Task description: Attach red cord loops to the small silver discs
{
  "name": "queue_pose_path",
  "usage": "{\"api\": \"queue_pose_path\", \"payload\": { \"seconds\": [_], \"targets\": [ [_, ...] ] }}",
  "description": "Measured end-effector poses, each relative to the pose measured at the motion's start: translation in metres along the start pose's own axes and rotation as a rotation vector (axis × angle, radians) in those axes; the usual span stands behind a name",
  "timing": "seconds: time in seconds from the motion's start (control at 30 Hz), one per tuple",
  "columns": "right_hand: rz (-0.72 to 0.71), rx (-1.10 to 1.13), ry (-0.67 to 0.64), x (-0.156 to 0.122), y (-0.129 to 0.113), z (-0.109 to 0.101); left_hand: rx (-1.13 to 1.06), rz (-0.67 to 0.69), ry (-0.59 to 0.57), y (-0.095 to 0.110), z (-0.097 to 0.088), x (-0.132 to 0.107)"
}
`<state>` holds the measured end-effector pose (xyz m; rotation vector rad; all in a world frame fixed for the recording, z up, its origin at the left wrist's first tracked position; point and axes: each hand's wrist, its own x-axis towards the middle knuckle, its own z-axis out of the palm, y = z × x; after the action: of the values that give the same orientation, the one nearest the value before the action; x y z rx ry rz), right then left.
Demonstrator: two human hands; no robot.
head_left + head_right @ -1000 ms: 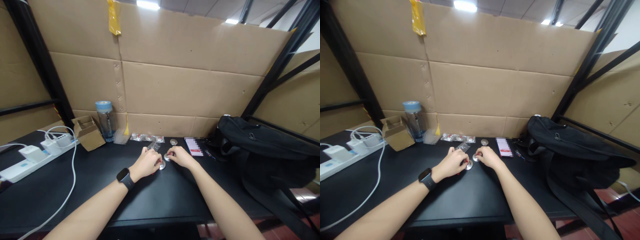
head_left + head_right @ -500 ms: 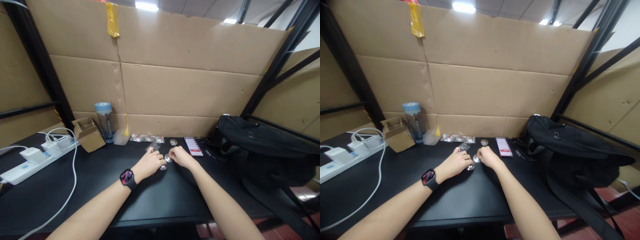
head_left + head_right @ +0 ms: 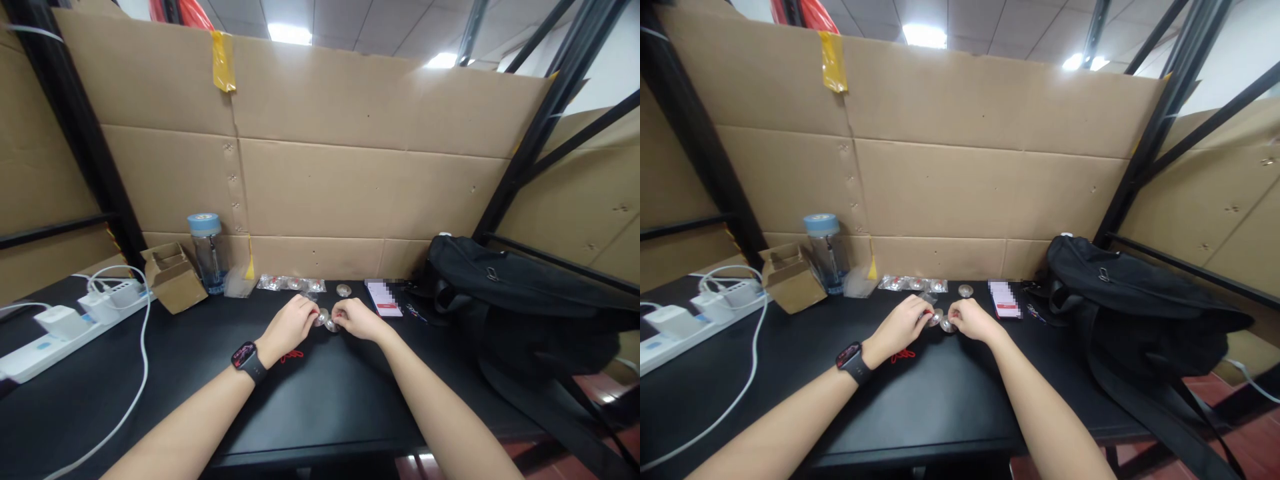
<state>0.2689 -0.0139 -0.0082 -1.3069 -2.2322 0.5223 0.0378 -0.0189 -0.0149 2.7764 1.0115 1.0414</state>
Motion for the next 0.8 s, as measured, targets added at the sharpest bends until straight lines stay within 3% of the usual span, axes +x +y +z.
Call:
{"api": "queue_pose_path", "payload": {
  "seconds": [0.13, 0.23, 0.47, 0.8],
  "targets": [
    [-0.025, 0.525, 0.177, 0.005, -0.005, -0.002, -0.048, -0.109, 0.111, -0.007, -0.008, 0.000],
    [-0.034, 0.760, 0.275, 0.008, -0.009, 0.001, -0.117, -0.211, 0.198, -0.010, -0.016, 0.000],
    [-0.002, 0.872, 0.346, 0.010, -0.015, 0.021, -0.438, -0.462, 0.244, -0.009, -0.009, 0.000],
    [-0.009, 0.825, 0.376, 0.009, -0.025, 0.031, -0.509, -0.462, 0.213, -0.005, -0.003, -0.002]
  ]
}}
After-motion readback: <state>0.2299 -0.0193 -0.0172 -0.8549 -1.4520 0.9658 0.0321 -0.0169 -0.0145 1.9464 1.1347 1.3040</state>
